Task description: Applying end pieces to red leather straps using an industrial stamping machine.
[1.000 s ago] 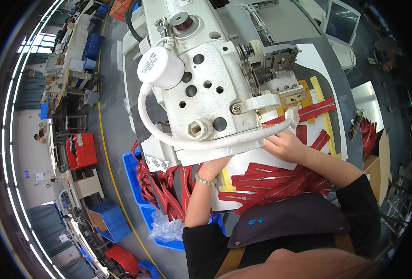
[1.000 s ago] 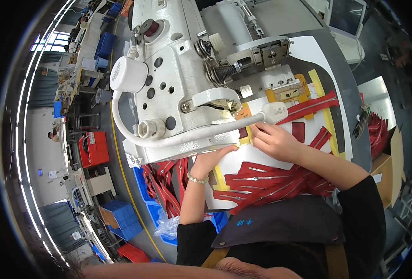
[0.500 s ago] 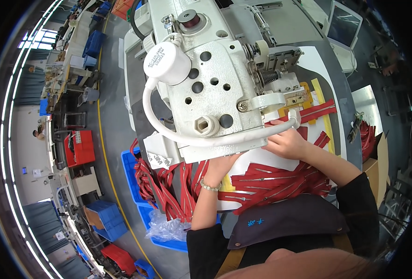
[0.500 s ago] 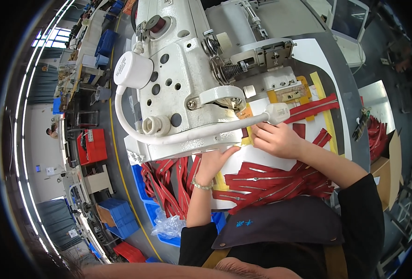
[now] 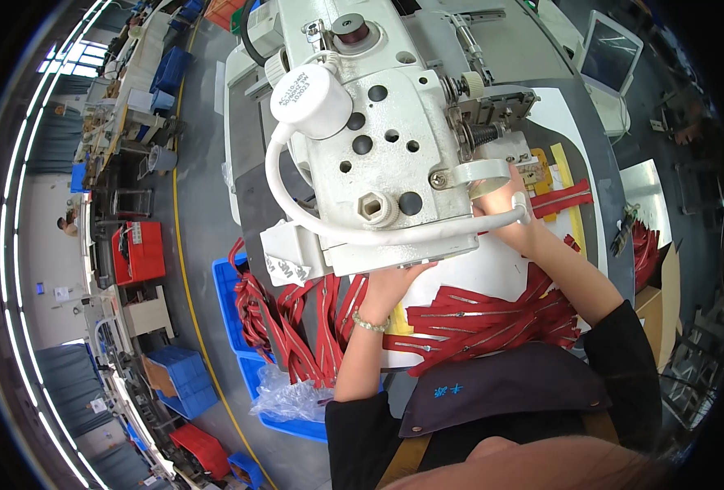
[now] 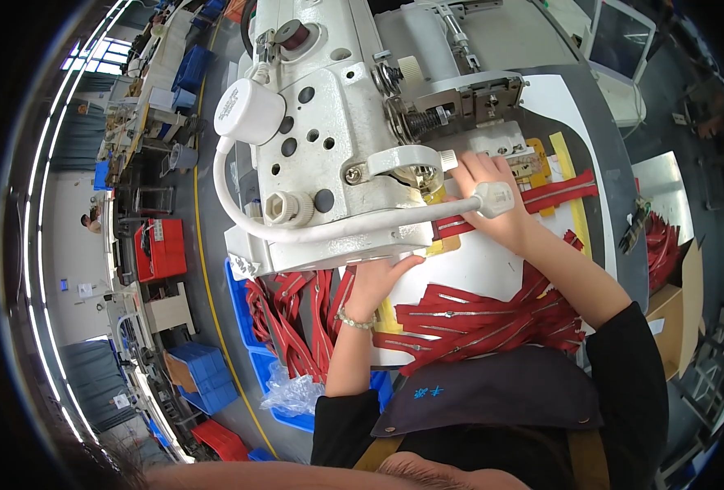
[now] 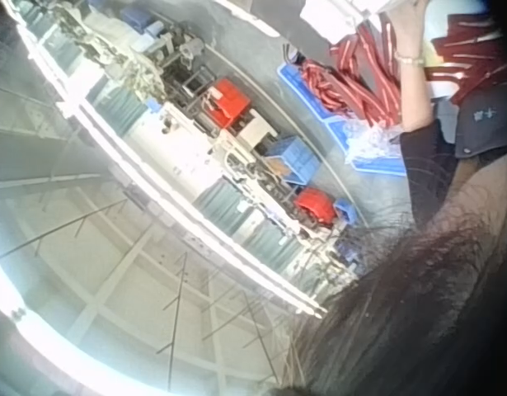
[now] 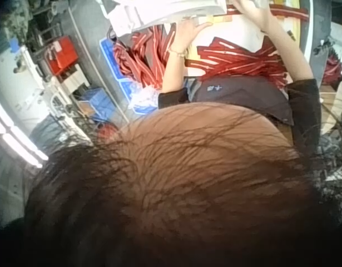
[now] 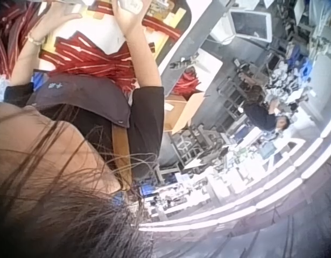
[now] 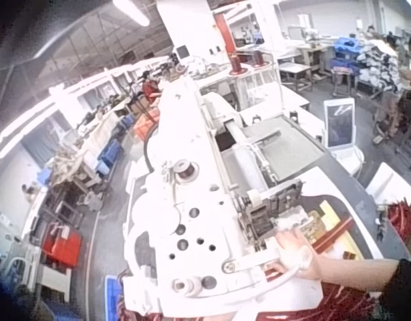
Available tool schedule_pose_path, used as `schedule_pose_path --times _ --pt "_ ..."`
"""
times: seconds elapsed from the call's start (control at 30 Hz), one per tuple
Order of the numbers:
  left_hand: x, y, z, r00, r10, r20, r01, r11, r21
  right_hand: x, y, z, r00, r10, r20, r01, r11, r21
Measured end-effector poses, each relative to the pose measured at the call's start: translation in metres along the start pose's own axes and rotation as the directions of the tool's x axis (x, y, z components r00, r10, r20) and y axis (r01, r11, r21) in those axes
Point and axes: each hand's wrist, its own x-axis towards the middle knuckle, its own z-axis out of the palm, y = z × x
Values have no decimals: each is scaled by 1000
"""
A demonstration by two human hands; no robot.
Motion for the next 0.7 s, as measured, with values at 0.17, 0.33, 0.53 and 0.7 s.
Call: schedule_pose_path --times 0.17,0.33,0.53,0.7 --pt "-4 6 0 999 21 -38 -16 993 121 -17 -14 -13 992 -4 130 22 990 -142" --pt "-6 4 6 989 123 -80 -105 976 193 -25 -15 -4 988 -6 153 18 997 -76" --pt "-6 2 6 987 124 -100 -104 978 184 -20 0 -7 929 20 368 -243 784 572" --pt "-5 -1 6 983 148 -105 -128 976 174 -19 2 -15 889 105 446 -378 719 583"
